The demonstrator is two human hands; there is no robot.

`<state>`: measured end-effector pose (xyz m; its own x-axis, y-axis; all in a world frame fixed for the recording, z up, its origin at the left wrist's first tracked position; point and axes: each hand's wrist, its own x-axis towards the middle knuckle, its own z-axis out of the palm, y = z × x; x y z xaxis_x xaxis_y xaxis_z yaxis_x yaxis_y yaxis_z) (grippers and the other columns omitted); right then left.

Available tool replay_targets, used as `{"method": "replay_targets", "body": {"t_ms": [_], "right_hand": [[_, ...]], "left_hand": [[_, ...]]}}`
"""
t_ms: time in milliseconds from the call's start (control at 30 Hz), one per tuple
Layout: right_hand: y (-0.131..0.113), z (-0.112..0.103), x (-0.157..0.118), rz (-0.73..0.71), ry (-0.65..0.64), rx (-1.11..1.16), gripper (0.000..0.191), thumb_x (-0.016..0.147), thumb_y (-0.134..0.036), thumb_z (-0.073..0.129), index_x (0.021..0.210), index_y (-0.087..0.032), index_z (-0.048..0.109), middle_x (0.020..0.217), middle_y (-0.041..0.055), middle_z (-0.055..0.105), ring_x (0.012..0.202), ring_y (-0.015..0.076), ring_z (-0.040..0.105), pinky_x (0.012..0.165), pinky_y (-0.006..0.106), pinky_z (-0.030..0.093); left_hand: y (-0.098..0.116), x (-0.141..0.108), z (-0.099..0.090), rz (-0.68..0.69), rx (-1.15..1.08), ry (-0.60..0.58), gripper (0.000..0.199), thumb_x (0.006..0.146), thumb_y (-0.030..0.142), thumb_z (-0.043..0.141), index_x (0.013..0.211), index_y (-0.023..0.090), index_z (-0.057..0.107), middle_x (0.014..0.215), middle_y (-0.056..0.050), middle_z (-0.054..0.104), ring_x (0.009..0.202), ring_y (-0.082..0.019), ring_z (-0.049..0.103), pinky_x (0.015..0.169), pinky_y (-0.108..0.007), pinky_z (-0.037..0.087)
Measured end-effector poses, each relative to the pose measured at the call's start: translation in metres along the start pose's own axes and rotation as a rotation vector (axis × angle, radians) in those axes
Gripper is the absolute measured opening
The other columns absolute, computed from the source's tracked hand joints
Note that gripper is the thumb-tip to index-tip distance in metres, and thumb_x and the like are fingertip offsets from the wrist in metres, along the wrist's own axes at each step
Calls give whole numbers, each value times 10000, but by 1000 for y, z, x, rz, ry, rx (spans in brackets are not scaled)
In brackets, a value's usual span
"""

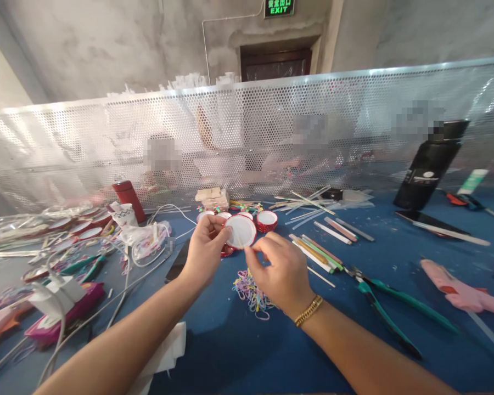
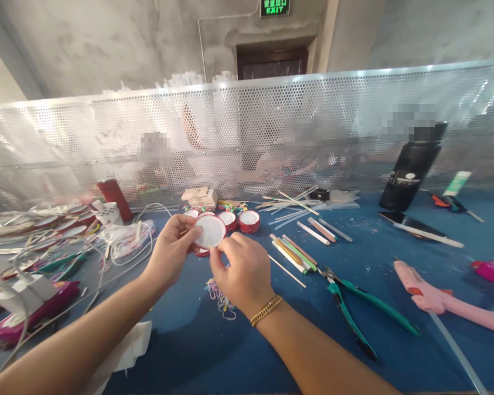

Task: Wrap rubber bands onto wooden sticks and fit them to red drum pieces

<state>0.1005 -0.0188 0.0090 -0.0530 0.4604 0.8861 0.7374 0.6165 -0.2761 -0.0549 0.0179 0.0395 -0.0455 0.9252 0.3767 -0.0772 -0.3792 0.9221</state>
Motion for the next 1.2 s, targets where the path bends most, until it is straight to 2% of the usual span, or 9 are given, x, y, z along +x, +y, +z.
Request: {"method": "replay_targets", "body": {"t_ms": [100, 200, 267, 367, 467, 567, 700, 867, 1200], "right_hand": [[13, -2, 5, 126, 47, 82, 199, 993, -303, 524, 933, -185, 671, 769, 34, 638, 665, 155, 562, 647, 298, 420], [26, 1, 8, 274, -10, 172, 283, 1005, -373, 508, 1138, -197, 685, 883, 62, 732, 702, 172, 629, 674, 310, 470], [31, 4, 8, 345, -82, 253, 311, 1009, -395, 491, 1117, -209, 716, 887, 64, 766, 695, 177, 657, 659, 308, 478], [32, 9, 7, 359, -125, 300, 318, 991, -373, 504, 1131, -196, 727, 829, 59, 767, 678, 183, 666, 641, 306, 474], [31, 10, 6, 343, -95, 306, 306, 964, -315, 512, 1164, -182, 701, 749, 35, 729, 646, 173, 639, 636, 302, 464], [30, 11, 5, 344, -53, 330, 223, 939, -273, 515, 1056, -197, 689, 708, 19, 699, 630, 163, 618, 626, 292, 454], [31, 13, 3, 341, -39, 373, 141, 928, -266, 530, 940, -210, 659, 715, 17, 700, 612, 150, 604, 605, 282, 441], [31, 14, 3, 361, -20, 433, 135, 927, -277, 540, 917, -207, 655, 697, 9, 686, 591, 138, 589, 590, 271, 440], [28, 14, 3, 387, -23, 508, 143, 911, -293, 545, 893, -200, 653, 667, 1, 666, 569, 133, 577, 551, 249, 434]], "left_hand": [[-2, 1, -1, -6, 27, -38, 243, 748, 297, 754, 861, 204, 561, 712, 46, 589, 536, -76, 546, 439, -180, 487], [-3, 0, 0, -27, 53, -73, 242, 745, 311, 756, 851, 201, 568, 747, 34, 598, 565, -83, 559, 444, -185, 488], [-3, 0, 0, -31, 75, -86, 238, 744, 317, 753, 862, 203, 581, 771, 29, 604, 588, -90, 573, 448, -188, 488], [-4, 1, -1, -43, 131, -133, 227, 751, 326, 746, 876, 204, 602, 752, 32, 603, 583, -93, 572, 455, -192, 476], [-6, 2, -1, -66, 174, -196, 228, 754, 349, 749, 861, 202, 612, 709, 32, 595, 577, -104, 573, 479, -213, 488], [-7, 1, -1, -61, 168, -218, 244, 767, 388, 751, 857, 194, 635, 700, 21, 609, 599, -111, 567, 516, -226, 503], [-7, 0, -1, -46, 122, -207, 264, 779, 420, 754, 847, 183, 659, 679, 16, 615, 588, -99, 546, 518, -211, 473], [-8, 0, -1, -5, 92, -148, 238, 745, 371, 797, 829, 186, 673, 658, 20, 625, 571, -95, 540, 508, -206, 462], [-8, 0, -2, -6, 96, -119, 167, 735, 328, 806, 825, 198, 752, 669, 9, 649, 568, -98, 521, 509, -213, 431]]}}
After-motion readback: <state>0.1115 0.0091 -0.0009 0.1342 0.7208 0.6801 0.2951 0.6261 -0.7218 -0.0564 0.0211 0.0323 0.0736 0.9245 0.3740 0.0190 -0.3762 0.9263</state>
